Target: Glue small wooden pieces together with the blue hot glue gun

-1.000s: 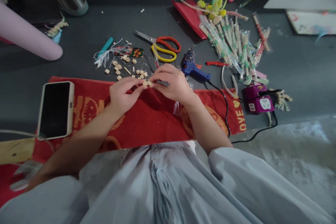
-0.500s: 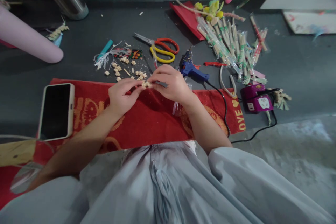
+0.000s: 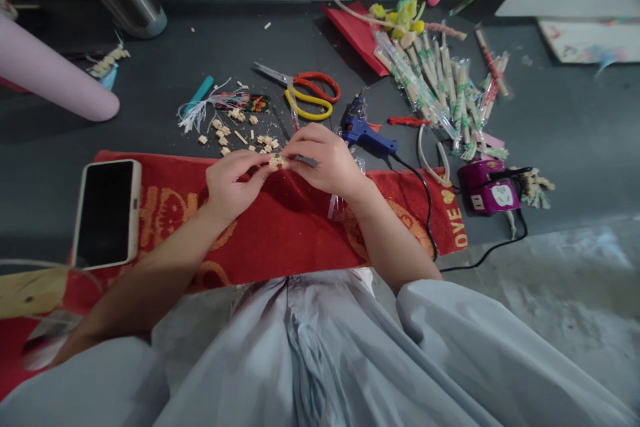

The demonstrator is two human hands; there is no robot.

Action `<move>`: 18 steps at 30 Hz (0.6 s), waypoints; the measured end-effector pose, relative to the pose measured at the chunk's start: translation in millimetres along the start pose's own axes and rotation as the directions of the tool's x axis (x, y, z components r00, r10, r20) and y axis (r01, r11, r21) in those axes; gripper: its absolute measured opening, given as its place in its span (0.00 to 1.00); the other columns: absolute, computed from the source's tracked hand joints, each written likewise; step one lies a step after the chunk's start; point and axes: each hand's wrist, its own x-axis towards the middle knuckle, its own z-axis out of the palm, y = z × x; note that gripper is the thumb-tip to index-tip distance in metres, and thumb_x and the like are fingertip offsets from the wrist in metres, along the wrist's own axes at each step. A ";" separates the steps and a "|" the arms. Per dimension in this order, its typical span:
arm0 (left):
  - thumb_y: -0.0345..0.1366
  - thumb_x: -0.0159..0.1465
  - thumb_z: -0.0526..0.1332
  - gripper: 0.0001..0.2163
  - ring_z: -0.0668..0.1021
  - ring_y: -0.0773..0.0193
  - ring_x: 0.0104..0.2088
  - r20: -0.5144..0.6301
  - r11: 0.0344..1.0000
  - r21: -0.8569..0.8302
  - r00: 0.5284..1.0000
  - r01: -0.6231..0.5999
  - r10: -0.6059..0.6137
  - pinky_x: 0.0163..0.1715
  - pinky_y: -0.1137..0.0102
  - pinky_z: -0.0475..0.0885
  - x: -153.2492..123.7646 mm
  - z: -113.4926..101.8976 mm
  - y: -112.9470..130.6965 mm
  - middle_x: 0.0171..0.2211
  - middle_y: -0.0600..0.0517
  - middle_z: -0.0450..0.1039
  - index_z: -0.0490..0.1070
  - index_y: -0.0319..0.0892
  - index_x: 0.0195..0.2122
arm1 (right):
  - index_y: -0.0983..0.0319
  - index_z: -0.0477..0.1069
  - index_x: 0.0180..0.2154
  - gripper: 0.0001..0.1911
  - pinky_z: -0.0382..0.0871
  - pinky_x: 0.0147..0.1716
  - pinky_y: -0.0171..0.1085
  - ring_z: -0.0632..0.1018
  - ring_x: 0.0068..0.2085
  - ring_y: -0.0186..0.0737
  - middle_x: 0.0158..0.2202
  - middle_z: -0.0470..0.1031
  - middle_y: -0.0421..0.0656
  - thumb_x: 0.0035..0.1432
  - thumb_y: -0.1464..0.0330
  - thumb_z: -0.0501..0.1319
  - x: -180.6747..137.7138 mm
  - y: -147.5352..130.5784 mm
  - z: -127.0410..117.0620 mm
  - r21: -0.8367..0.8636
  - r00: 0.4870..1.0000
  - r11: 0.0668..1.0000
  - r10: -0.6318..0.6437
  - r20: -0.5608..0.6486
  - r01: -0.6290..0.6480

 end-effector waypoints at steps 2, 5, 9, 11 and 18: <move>0.46 0.67 0.63 0.12 0.82 0.63 0.32 -0.018 1.000 -0.017 1.000 -0.016 0.015 0.35 0.69 0.78 -0.1 0.4 -0.2 0.33 0.51 0.82 0.81 0.46 0.38 | 0.62 0.77 0.40 0.09 0.70 0.44 0.43 0.74 0.41 0.40 0.38 0.76 0.45 0.68 0.68 0.57 0.0 -0.2 0.1 -0.008 1.000 1.000 -0.012 -0.018 0.011; 0.46 0.67 0.63 0.12 0.81 0.63 0.32 -0.008 1.000 -0.016 1.000 -0.011 0.011 0.36 0.69 0.78 -0.1 0.2 -0.2 0.33 0.51 0.82 0.81 0.46 0.39 | 0.61 0.77 0.40 0.09 0.70 0.44 0.43 0.74 0.41 0.41 0.38 0.76 0.45 0.68 0.68 0.57 0.1 -0.6 0.4 -0.018 1.000 1.000 -0.008 -0.016 0.008; 0.47 0.67 0.62 0.12 0.80 0.63 0.32 0.012 1.000 -0.022 1.000 -0.003 0.003 0.35 0.69 0.76 0.5 -2.1 1.6 0.33 0.50 0.82 0.81 0.45 0.40 | 0.61 0.77 0.41 0.09 0.70 0.44 0.43 0.75 0.42 0.41 0.39 0.76 0.45 0.68 0.68 0.58 0.5 -2.6 -0.9 -0.012 1.000 1.000 0.008 -0.010 -0.008; 0.46 0.67 0.63 0.12 0.80 0.64 0.32 0.004 0.999 -0.043 1.000 -0.019 0.020 0.35 0.69 0.75 1.1 -3.6 3.2 0.33 0.50 0.81 0.81 0.45 0.41 | 0.62 0.77 0.41 0.10 0.70 0.45 0.43 0.75 0.42 0.41 0.39 0.76 0.46 0.69 0.66 0.58 0.6 -3.2 -2.3 -0.005 1.000 1.000 0.008 -0.017 -0.008; 0.46 0.67 0.63 0.12 0.76 0.68 0.27 -0.053 0.997 -0.063 0.997 -0.051 0.047 0.31 0.72 0.72 3.3 -5.3 5.2 0.31 0.51 0.80 0.81 0.44 0.41 | 0.61 0.78 0.43 0.18 0.70 0.47 0.44 0.75 0.43 0.41 0.40 0.76 0.46 0.69 0.55 0.57 -1.1 -0.2 -6.4 0.004 0.999 1.000 0.022 -0.037 -0.022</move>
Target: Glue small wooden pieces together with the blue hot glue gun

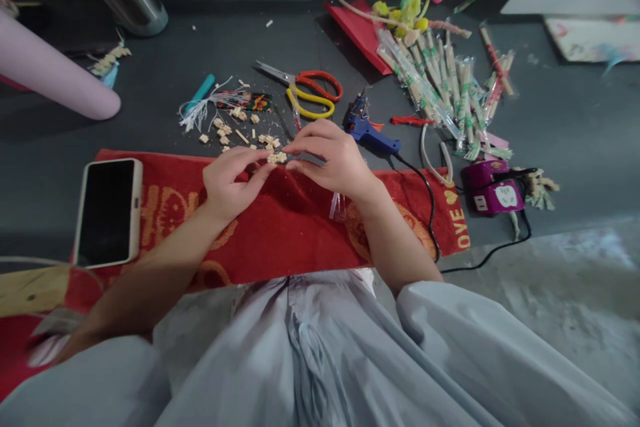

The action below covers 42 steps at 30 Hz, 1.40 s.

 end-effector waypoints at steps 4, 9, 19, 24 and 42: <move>0.46 0.67 0.63 0.12 0.76 0.68 0.27 -0.009 1.000 -0.006 1.000 -0.011 0.011 0.31 0.72 0.72 0.6 0.2 -0.1 0.31 0.52 0.80 0.81 0.44 0.40 | 0.61 0.79 0.43 0.20 0.70 0.47 0.44 0.76 0.43 0.41 0.40 0.76 0.46 0.70 0.53 0.56 -0.8 0.8 0.7 -0.012 1.000 1.000 0.016 0.015 -0.016; 0.47 0.66 0.64 0.13 0.76 0.68 0.27 0.014 0.999 -0.029 0.999 0.032 -0.031 0.32 0.72 0.73 1.1 0.9 1.7 0.30 0.52 0.79 0.80 0.43 0.39 | 0.62 0.78 0.43 0.20 0.70 0.45 0.42 0.76 0.42 0.41 0.39 0.77 0.46 0.69 0.53 0.56 -0.8 0.6 2.0 -0.014 0.999 1.000 0.000 0.047 0.001; 0.47 0.62 0.66 0.12 0.75 0.70 0.23 0.201 0.883 -0.313 0.933 0.350 -0.298 0.25 0.73 0.73 1.6 5.0 -1.7 0.29 0.53 0.78 0.76 0.43 0.37 | 0.62 0.78 0.42 0.22 0.70 0.45 0.41 0.78 0.41 0.40 0.37 0.78 0.45 0.69 0.52 0.56 0.2 0.7 3.4 -0.004 0.999 1.000 0.028 0.046 -0.028; 0.48 0.61 0.67 0.13 0.73 0.71 0.20 0.275 0.823 -0.377 0.900 0.424 -0.338 0.21 0.74 0.72 2.7 5.4 0.4 0.27 0.54 0.77 0.75 0.43 0.36 | 0.62 0.79 0.42 0.23 0.71 0.45 0.41 0.78 0.41 0.40 0.36 0.79 0.44 0.68 0.51 0.56 1.0 -0.5 3.8 0.033 0.998 0.998 0.050 0.030 -0.051; 0.52 0.62 0.64 0.16 0.70 0.72 0.16 0.327 0.797 -0.387 0.877 0.464 -0.352 0.17 0.74 0.66 4.5 5.3 0.7 0.23 0.55 0.75 0.74 0.43 0.33 | 0.63 0.80 0.40 0.26 0.70 0.42 0.38 0.78 0.39 0.39 0.34 0.80 0.44 0.67 0.48 0.56 2.3 -2.8 4.1 0.063 0.998 0.997 0.048 0.034 -0.050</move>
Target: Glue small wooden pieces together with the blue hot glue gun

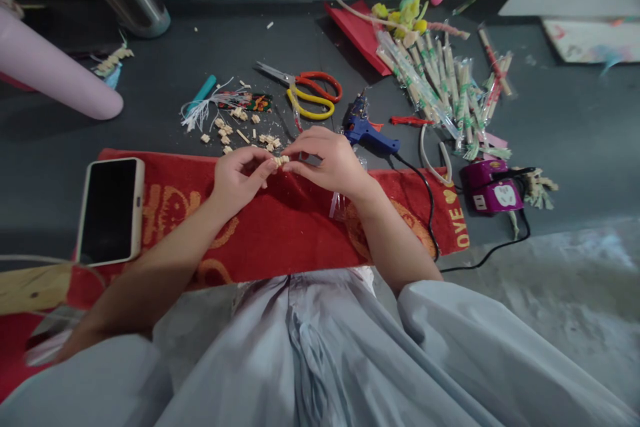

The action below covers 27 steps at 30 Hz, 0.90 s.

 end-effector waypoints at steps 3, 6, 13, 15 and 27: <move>0.53 0.62 0.64 0.16 0.69 0.72 0.15 -0.017 1.000 0.003 1.000 -0.025 0.025 0.16 0.74 0.65 -0.2 0.5 -1.8 0.23 0.54 0.75 0.73 0.44 0.33 | 0.63 0.80 0.40 0.25 0.70 0.42 0.38 0.78 0.38 0.38 0.33 0.80 0.44 0.67 0.49 0.57 0.2 0.0 0.0 0.011 1.000 1.000 0.002 0.004 -0.002; 0.55 0.63 0.63 0.17 0.69 0.71 0.16 -0.023 0.999 0.045 0.999 -0.028 0.029 0.16 0.73 0.65 -0.6 0.2 -3.9 0.23 0.54 0.75 0.73 0.45 0.33 | 0.62 0.79 0.40 0.24 0.69 0.42 0.38 0.78 0.38 0.38 0.33 0.80 0.43 0.66 0.49 0.58 0.4 0.0 -0.3 0.011 1.000 1.000 0.011 0.008 -0.011; 0.58 0.65 0.59 0.20 0.70 0.71 0.16 -0.006 0.995 0.093 0.999 -0.035 0.035 0.17 0.73 0.66 -0.5 -1.5 -4.5 0.22 0.53 0.74 0.74 0.44 0.33 | 0.62 0.79 0.40 0.26 0.69 0.40 0.38 0.77 0.36 0.38 0.32 0.80 0.43 0.65 0.47 0.58 0.2 -0.5 -0.2 0.012 0.999 0.999 0.041 0.004 -0.041; 0.58 0.65 0.58 0.21 0.69 0.71 0.16 -0.005 0.994 0.100 0.999 -0.043 0.044 0.17 0.73 0.66 -0.1 -1.5 -4.4 0.21 0.54 0.73 0.74 0.44 0.33 | 0.62 0.79 0.38 0.27 0.68 0.39 0.37 0.77 0.35 0.38 0.32 0.80 0.44 0.65 0.46 0.58 -0.2 0.1 0.7 -0.002 0.999 0.999 0.038 -0.006 -0.038; 0.54 0.65 0.61 0.17 0.74 0.68 0.21 -0.026 0.962 0.249 0.992 -0.116 0.127 0.23 0.72 0.69 -1.1 -2.6 -1.0 0.26 0.53 0.77 0.75 0.44 0.32 | 0.63 0.78 0.39 0.27 0.69 0.39 0.36 0.76 0.34 0.36 0.32 0.79 0.44 0.66 0.46 0.57 -0.3 -2.2 -2.1 0.026 0.995 0.995 0.096 0.005 -0.096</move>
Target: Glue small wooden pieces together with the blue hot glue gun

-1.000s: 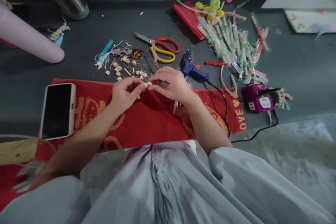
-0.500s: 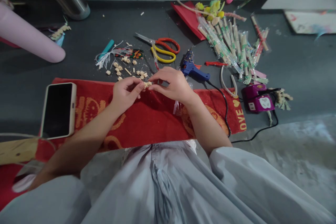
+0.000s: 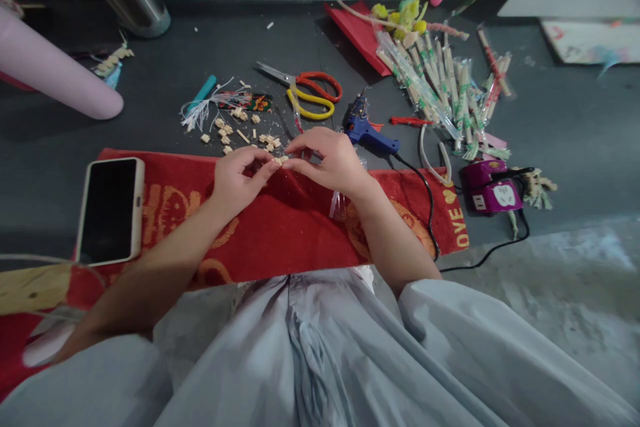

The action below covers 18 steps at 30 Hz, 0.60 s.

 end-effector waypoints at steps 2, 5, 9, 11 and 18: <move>0.53 0.64 0.62 0.17 0.75 0.67 0.24 -0.017 0.998 0.039 0.999 -0.051 0.052 0.26 0.72 0.71 0.4 -0.4 2.7 0.27 0.52 0.77 0.75 0.44 0.32 | 0.63 0.78 0.41 0.24 0.70 0.39 0.36 0.76 0.34 0.35 0.34 0.80 0.44 0.66 0.49 0.58 -0.5 -1.1 -0.5 0.028 1.000 1.000 0.008 -0.023 -0.007; 0.54 0.65 0.62 0.17 0.75 0.68 0.24 -0.035 0.996 0.060 0.997 -0.063 0.066 0.26 0.71 0.71 0.3 -0.4 4.1 0.28 0.52 0.77 0.76 0.44 0.32 | 0.63 0.78 0.41 0.19 0.71 0.39 0.36 0.77 0.34 0.35 0.35 0.81 0.44 0.66 0.54 0.60 -1.2 -2.1 -0.5 0.043 0.999 0.999 0.030 -0.019 -0.029; 0.54 0.64 0.63 0.17 0.74 0.67 0.24 -0.084 0.991 0.118 0.993 -0.068 0.078 0.27 0.71 0.71 -0.9 -0.1 2.8 0.28 0.53 0.76 0.76 0.44 0.33 | 0.63 0.78 0.40 0.14 0.72 0.39 0.36 0.78 0.35 0.36 0.36 0.81 0.44 0.64 0.59 0.61 -1.4 -3.7 -0.1 0.061 0.998 0.996 0.062 0.004 -0.062; 0.54 0.64 0.64 0.17 0.74 0.67 0.25 -0.103 0.985 0.146 0.989 -0.087 0.102 0.28 0.71 0.71 -1.5 0.0 2.5 0.28 0.53 0.77 0.76 0.44 0.33 | 0.63 0.78 0.40 0.13 0.72 0.39 0.36 0.78 0.35 0.36 0.36 0.81 0.44 0.64 0.60 0.60 -1.2 -4.8 0.2 0.068 0.998 0.995 0.067 0.005 -0.067; 0.54 0.64 0.63 0.17 0.75 0.66 0.26 -0.102 0.967 0.191 0.977 -0.167 0.189 0.30 0.70 0.72 -2.5 -0.5 5.4 0.28 0.53 0.77 0.77 0.45 0.34 | 0.62 0.77 0.38 0.12 0.73 0.41 0.37 0.78 0.36 0.36 0.36 0.81 0.43 0.64 0.62 0.59 -0.3 -7.7 2.7 0.072 0.999 0.996 0.049 -0.006 -0.048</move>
